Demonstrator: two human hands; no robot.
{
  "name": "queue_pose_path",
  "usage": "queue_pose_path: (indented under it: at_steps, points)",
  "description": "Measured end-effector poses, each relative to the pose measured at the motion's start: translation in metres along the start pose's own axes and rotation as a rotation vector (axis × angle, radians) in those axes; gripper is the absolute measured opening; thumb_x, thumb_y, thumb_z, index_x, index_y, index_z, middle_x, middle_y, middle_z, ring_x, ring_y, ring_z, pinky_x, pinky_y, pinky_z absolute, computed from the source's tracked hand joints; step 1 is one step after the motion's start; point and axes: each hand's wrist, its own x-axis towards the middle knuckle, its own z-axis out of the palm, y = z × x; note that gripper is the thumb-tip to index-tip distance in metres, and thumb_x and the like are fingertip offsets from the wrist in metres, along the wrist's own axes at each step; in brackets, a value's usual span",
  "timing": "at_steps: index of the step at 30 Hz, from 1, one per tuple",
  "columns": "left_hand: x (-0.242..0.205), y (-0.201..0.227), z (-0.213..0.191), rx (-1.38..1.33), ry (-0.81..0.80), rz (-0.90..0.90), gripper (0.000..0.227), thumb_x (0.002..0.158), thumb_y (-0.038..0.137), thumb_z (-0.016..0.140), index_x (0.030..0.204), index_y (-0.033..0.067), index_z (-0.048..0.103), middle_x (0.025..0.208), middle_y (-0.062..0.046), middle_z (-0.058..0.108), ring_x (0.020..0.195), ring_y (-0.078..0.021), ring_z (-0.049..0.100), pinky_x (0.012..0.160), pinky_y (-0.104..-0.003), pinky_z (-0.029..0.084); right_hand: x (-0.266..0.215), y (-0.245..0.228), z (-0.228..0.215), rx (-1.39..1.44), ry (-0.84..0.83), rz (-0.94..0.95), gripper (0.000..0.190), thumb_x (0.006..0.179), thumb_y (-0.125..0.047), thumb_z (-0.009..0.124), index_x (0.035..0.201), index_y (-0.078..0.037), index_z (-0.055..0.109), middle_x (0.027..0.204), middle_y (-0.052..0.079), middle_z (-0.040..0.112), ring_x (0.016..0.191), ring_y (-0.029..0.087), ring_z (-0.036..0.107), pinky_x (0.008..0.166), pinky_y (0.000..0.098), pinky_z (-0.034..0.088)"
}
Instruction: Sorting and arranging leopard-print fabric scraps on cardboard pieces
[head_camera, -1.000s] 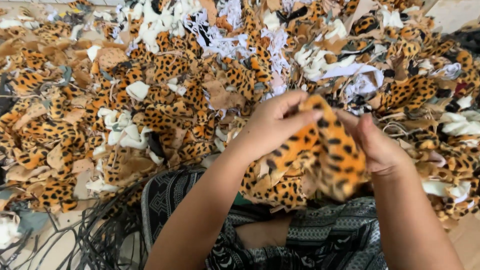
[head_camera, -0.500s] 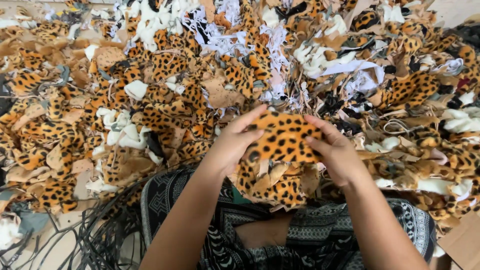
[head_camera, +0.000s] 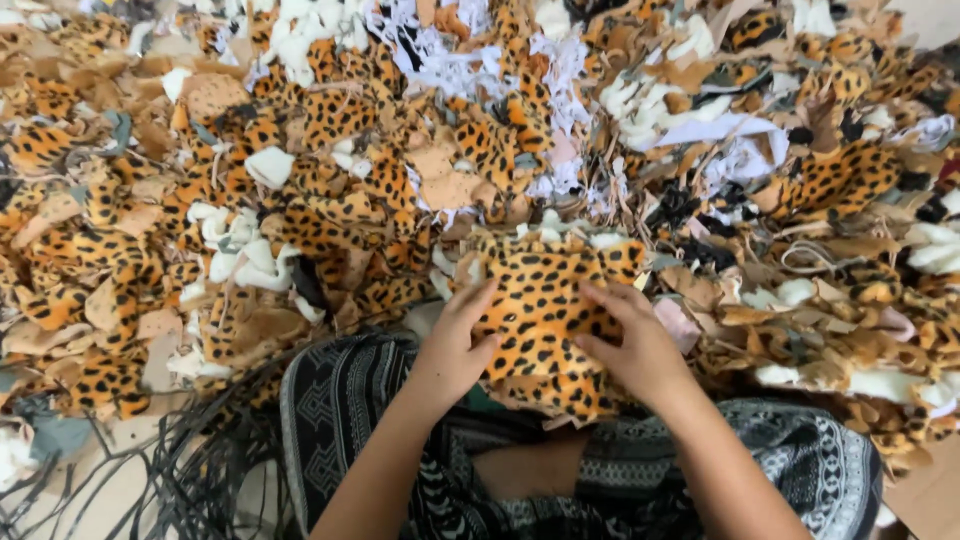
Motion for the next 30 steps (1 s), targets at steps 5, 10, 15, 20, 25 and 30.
queue_pose_path:
  at_steps: [5, 10, 15, 20, 25, 30]
  points:
    - [0.003, -0.007, 0.003, 0.228, 0.182, 0.096, 0.059, 0.1, 0.015, 0.06, 0.154, 0.0014, 0.039, 0.156, -0.032, 0.028, 0.135, -0.0559, 0.04, 0.094, -0.057, 0.055, -0.005, -0.014, -0.005, -0.183, 0.175, -0.038, 0.052, 0.087, -0.028, 0.075, 0.138, -0.028, 0.066, 0.142, 0.007, 0.054, 0.13, 0.038, 0.054, 0.106, 0.0519, 0.047]
    - [0.04, -0.037, 0.05, 0.48, 0.352, 0.397, 0.044, 0.104, 0.014, 0.051, 0.147, 0.0045, 0.053, 0.157, -0.023, 0.038, 0.145, -0.0557, 0.019, 0.115, -0.064, 0.025, 0.011, -0.006, 0.034, -0.219, 0.429, -0.39, 0.04, 0.094, -0.017, 0.065, 0.134, -0.013, 0.067, 0.137, 0.013, 0.062, 0.126, 0.037, 0.06, 0.1, 0.0477, 0.05]
    - [0.091, -0.047, 0.085, 0.665, 0.286, 0.373, 0.058, 0.107, 0.026, 0.036, 0.161, 0.0055, 0.027, 0.17, -0.013, 0.017, 0.156, -0.0308, 0.012, 0.125, -0.047, -0.002, 0.046, 0.001, 0.047, -0.531, 0.195, -0.111, 0.064, 0.105, -0.047, 0.037, 0.164, -0.021, 0.026, 0.17, 0.006, 0.021, 0.155, 0.032, 0.014, 0.125, 0.0531, 0.0]
    - [0.114, -0.056, 0.11, 0.704, 0.236, 0.287, 0.064, 0.102, 0.028, 0.033, 0.161, 0.0076, 0.023, 0.171, -0.012, 0.012, 0.157, -0.0306, 0.008, 0.124, -0.052, -0.005, 0.067, 0.046, 0.06, -0.454, 0.037, 0.006, 0.063, 0.107, -0.051, 0.027, 0.165, -0.03, 0.016, 0.17, -0.001, 0.016, 0.156, 0.027, 0.011, 0.124, 0.052, 0.003]
    - [0.135, -0.06, 0.123, 0.729, 0.188, 0.221, 0.063, 0.102, 0.024, 0.026, 0.163, 0.0087, 0.016, 0.171, -0.008, 0.008, 0.158, -0.0283, 0.001, 0.124, -0.053, -0.013, 0.08, 0.069, 0.069, -0.369, 0.08, 0.018, 0.059, 0.107, -0.048, 0.026, 0.165, -0.034, 0.018, 0.168, -0.004, 0.021, 0.156, 0.027, 0.014, 0.124, 0.0519, 0.009]
    - [0.14, -0.061, 0.157, 0.845, 0.582, 0.145, 0.061, 0.103, 0.022, 0.028, 0.161, 0.0049, 0.024, 0.17, -0.012, 0.017, 0.155, -0.0326, 0.012, 0.126, -0.057, -0.004, 0.081, 0.074, 0.069, -0.35, 0.072, -0.003, 0.06, 0.107, -0.049, 0.028, 0.164, -0.033, 0.021, 0.168, -0.003, 0.022, 0.155, 0.027, 0.014, 0.124, 0.0522, 0.009]
